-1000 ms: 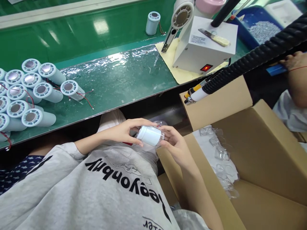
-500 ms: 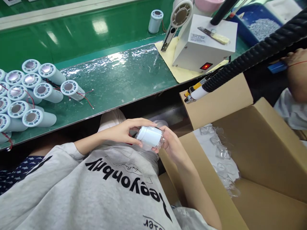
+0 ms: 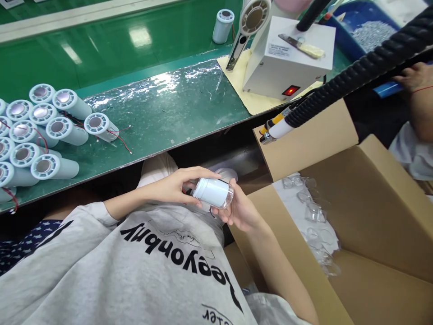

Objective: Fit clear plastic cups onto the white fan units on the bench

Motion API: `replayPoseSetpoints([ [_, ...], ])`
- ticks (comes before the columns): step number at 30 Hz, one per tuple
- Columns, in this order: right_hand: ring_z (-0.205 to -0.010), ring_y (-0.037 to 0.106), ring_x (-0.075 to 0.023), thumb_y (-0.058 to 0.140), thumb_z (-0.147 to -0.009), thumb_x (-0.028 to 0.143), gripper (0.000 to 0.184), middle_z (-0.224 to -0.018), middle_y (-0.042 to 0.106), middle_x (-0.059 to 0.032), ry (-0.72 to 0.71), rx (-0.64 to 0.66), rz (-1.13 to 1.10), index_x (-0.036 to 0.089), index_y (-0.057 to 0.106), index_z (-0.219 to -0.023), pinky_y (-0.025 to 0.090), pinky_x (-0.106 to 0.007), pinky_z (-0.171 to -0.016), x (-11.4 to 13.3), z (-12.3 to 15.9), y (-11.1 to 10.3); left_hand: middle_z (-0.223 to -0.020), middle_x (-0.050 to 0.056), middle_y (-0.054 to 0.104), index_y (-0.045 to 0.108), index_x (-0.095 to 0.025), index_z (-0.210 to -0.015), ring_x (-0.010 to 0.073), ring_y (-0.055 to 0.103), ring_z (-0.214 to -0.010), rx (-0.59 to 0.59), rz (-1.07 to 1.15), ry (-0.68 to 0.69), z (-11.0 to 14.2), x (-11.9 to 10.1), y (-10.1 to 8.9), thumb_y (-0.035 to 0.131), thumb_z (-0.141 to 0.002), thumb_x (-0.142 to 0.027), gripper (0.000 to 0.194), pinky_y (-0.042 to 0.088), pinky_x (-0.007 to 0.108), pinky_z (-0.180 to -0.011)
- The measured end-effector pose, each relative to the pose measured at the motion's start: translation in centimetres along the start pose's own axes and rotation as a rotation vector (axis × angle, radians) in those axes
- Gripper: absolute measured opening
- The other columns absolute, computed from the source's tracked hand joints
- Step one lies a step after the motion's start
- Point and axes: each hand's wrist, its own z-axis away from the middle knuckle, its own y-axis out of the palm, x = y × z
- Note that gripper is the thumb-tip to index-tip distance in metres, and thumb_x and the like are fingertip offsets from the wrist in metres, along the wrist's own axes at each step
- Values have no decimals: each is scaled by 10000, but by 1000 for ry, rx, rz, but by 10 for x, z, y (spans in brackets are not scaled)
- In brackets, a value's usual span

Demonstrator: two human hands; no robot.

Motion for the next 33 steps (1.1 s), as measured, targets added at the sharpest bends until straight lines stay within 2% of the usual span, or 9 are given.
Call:
replayPoseSetpoints([
  [8, -329, 469, -82, 500, -860, 835, 718, -507, 604, -23, -13, 12, -19, 151, 712, -819, 324, -155, -265, 0, -1, -1, -1456, 135, 624, 630, -259, -1411, 304, 622, -1309, 0, 90, -100, -4, -5, 0, 907, -715, -286, 750, 556, 385, -1021],
  [14, -340, 461, -90, 460, -895, 804, 676, -509, 593, -18, -77, -32, -33, 171, 672, -791, 321, -168, -282, -4, -7, -13, -1477, 139, 614, 623, -258, -1426, 290, 631, -1310, 20, 103, -87, -17, 7, -6, 914, -697, -239, 785, 527, 396, -1080],
  [18, -389, 492, -99, 374, -988, 677, 579, -549, 615, -11, -172, -150, -214, 183, 656, -881, 356, -156, -327, 5, -26, -31, -1515, 163, 584, 552, -246, -1497, 304, 605, -1357, 60, 133, -107, -56, 23, -16, 932, -655, -218, 924, 467, 449, -1156],
  [22, -346, 353, -79, 343, -986, 687, 585, -503, 552, 13, -209, -161, -329, 184, 624, -880, 269, -143, -301, 23, -46, -58, -1483, 202, 603, 561, -176, -1487, 334, 607, -1348, 105, 176, -128, -113, 38, -24, 950, -622, -269, 953, 454, 488, -1157],
  [26, -347, 273, -73, 210, -1020, 654, 630, -474, 489, 31, -249, -166, -374, 188, 592, -836, 244, -130, -298, 39, -58, -78, -1434, 206, 638, 603, -118, -1432, 340, 598, -1347, 143, 147, -130, -159, 43, -28, 967, -593, -328, 938, 423, 493, -1179],
  [29, -358, 270, -73, 130, -1046, 606, 651, -487, 482, 34, -259, -142, -408, 186, 580, -834, 247, -119, -301, 46, -63, -83, -1436, 212, 632, 625, -97, -1395, 346, 583, -1359, 182, 105, -143, -174, 41, -32, 961, -606, -349, 893, 409, 502, -1188],
  [33, -341, 271, -69, 62, -1064, 559, 683, -491, 477, 36, -240, -93, -425, 173, 584, -851, 249, -119, -300, 51, -67, -82, -1456, 212, 608, 649, -106, -1351, 343, 573, -1368, 188, 79, -153, -174, 39, -39, 940, -648, -344, 798, 405, 504, -1188],
])
